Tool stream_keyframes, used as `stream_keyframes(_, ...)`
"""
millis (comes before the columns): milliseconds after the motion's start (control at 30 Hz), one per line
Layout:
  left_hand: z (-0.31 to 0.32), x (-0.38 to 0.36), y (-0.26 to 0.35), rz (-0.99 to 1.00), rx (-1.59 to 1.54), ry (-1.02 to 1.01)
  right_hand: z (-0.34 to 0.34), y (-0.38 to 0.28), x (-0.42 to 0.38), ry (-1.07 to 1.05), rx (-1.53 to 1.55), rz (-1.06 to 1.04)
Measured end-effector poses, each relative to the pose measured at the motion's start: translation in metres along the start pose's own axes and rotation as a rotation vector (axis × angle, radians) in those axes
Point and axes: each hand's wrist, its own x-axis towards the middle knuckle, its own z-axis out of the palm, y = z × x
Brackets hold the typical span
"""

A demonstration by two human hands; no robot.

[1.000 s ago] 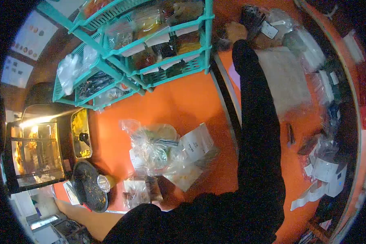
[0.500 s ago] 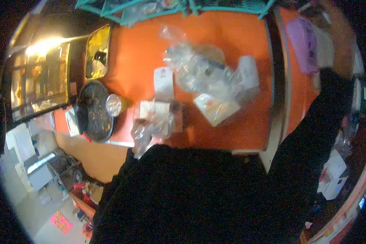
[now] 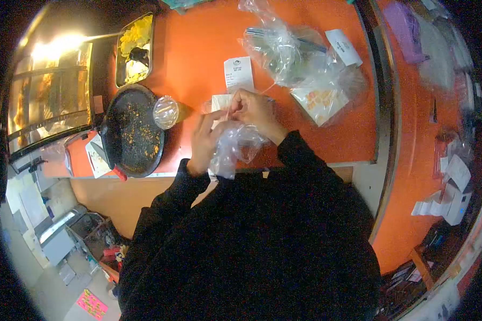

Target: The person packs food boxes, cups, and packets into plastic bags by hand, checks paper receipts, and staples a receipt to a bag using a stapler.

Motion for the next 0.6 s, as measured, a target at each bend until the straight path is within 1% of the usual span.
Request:
stream_keyframes(33,-0.003,0.001,0.001,0.004,-0.005,-0.004,0.002,-0.003,-0.002,0.008,0.0,0.002)
stream_keyframes(100,-0.006,0.002,-0.001,-0.113,-0.161,-0.128,0.004,-0.013,-0.006,-0.031,-0.264,0.046)
stream_keyframes(133,-0.004,0.0,-0.006,-0.124,-0.241,-0.159,0.003,-0.007,-0.007,-0.025,-0.264,0.05)
stream_keyframes(167,0.001,-0.003,-0.011,-0.121,-0.245,-0.166,0.0,0.002,-0.007,-0.013,-0.343,-0.008)
stream_keyframes(200,0.009,-0.007,-0.017,-0.177,-0.453,-0.099,-0.002,0.009,-0.01,-0.002,-0.422,-0.066)
stream_keyframes(233,0.023,-0.013,-0.028,-0.234,-0.661,-0.031,-0.003,0.008,-0.015,0.005,-0.421,-0.061)
stream_keyframes(300,0.082,-0.053,-0.077,-0.304,-0.754,-0.246,-0.002,0.003,-0.036,0.37,-0.836,-0.472)
stream_keyframes(333,0.075,-0.051,-0.072,-0.376,-0.863,-0.192,0.003,0.009,-0.052,0.445,-0.936,-0.382)
stream_keyframes(367,0.068,-0.049,-0.066,-0.451,-0.97,-0.137,0.009,0.014,-0.063,0.451,-0.936,-0.372)
stream_keyframes(433,0.05,-0.043,-0.049,-0.611,-1.179,-0.028,0.03,0.013,-0.075,0.296,-1.063,-0.612)
stream_keyframes(500,0.041,-0.037,-0.043,-0.699,-1.28,0.019,0.047,0.02,-0.071,0.252,-1.039,-0.577)
stream_keyframes(567,0.036,-0.032,-0.043,-0.97,-1.333,-0.007,0.055,0.033,-0.063,0.222,-1.105,-0.616)
stream_keyframes(600,0.033,-0.03,-0.04,-0.976,-1.328,-0.023,0.059,0.031,-0.061,0.257,-1.025,-0.595)
